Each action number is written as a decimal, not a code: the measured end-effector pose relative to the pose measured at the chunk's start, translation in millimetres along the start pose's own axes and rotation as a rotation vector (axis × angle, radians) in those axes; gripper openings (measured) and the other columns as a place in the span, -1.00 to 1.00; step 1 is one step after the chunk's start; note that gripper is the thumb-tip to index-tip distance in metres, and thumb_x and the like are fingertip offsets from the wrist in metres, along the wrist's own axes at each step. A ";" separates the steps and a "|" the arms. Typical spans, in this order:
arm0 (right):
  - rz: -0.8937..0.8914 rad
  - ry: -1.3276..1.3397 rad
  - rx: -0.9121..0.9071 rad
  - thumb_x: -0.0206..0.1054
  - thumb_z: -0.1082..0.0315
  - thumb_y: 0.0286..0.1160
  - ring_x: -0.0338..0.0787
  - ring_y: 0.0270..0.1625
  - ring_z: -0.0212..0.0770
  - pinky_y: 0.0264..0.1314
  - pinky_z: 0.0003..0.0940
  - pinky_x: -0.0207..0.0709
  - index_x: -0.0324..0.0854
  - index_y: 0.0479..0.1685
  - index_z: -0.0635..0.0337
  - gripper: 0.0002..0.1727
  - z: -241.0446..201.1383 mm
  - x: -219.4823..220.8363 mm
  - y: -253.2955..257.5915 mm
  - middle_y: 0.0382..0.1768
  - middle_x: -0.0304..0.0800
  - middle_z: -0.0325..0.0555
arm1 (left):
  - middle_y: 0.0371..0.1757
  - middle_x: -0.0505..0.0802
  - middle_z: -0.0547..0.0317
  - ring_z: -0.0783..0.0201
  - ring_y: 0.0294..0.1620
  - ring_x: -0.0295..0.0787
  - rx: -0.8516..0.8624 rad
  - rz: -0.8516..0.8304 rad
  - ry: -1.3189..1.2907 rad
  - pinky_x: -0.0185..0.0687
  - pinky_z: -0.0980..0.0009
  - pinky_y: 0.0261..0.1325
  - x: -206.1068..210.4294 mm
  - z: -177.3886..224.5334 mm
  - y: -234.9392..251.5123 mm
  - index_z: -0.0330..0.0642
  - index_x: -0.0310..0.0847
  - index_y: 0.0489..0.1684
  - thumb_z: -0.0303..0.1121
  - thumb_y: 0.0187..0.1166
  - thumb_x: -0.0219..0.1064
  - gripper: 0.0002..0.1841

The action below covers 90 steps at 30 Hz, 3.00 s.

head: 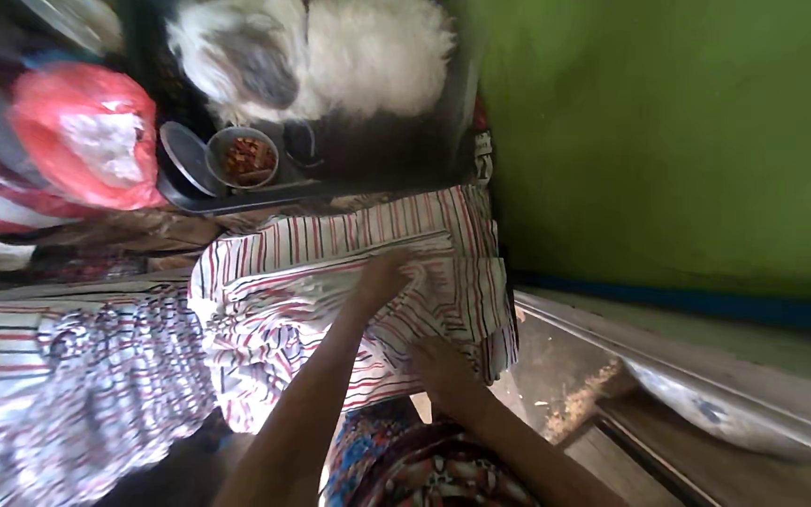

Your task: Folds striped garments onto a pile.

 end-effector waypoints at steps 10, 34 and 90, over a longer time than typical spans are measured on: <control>0.716 0.772 0.695 0.19 0.56 0.54 0.72 -0.37 -0.43 -0.25 -0.46 0.71 0.49 0.08 0.52 -0.77 104.6 -49.4 -32.2 -0.28 0.70 -0.13 | 0.24 0.83 -0.18 -0.15 0.29 0.76 -0.044 0.003 -0.032 0.55 -0.22 0.40 1.1 -2.1 2.5 -0.29 0.73 0.24 -0.56 0.50 0.42 -0.66; 0.303 -0.140 0.048 0.36 0.43 0.45 0.89 0.02 0.29 0.10 0.25 0.70 0.84 -0.06 0.36 -0.77 13.5 17.2 20.0 -0.01 0.88 0.26 | 0.38 0.77 -0.19 -0.08 0.46 0.67 -0.048 -0.062 -0.039 0.43 -0.07 0.57 -11.9 15.2 -1.8 -0.29 0.67 0.39 -0.50 0.53 0.35 -0.58; 0.515 -0.030 0.563 0.19 0.40 0.68 0.84 -0.12 0.21 0.03 0.06 0.69 0.64 -0.01 0.66 -0.66 72.8 -110.4 -44.0 -0.18 0.81 0.40 | 0.38 0.75 -0.22 -0.14 0.41 0.68 -0.007 -0.054 -0.045 0.47 -0.16 0.50 -4.2 1.7 -0.7 -0.34 0.63 0.39 -0.58 0.56 0.34 -0.60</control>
Point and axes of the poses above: each hand's wrist, its own y-axis towards the middle knuckle, its own x-axis out of the palm, z = x × y, the point moved 2 cm from there along y, towards the middle knuckle
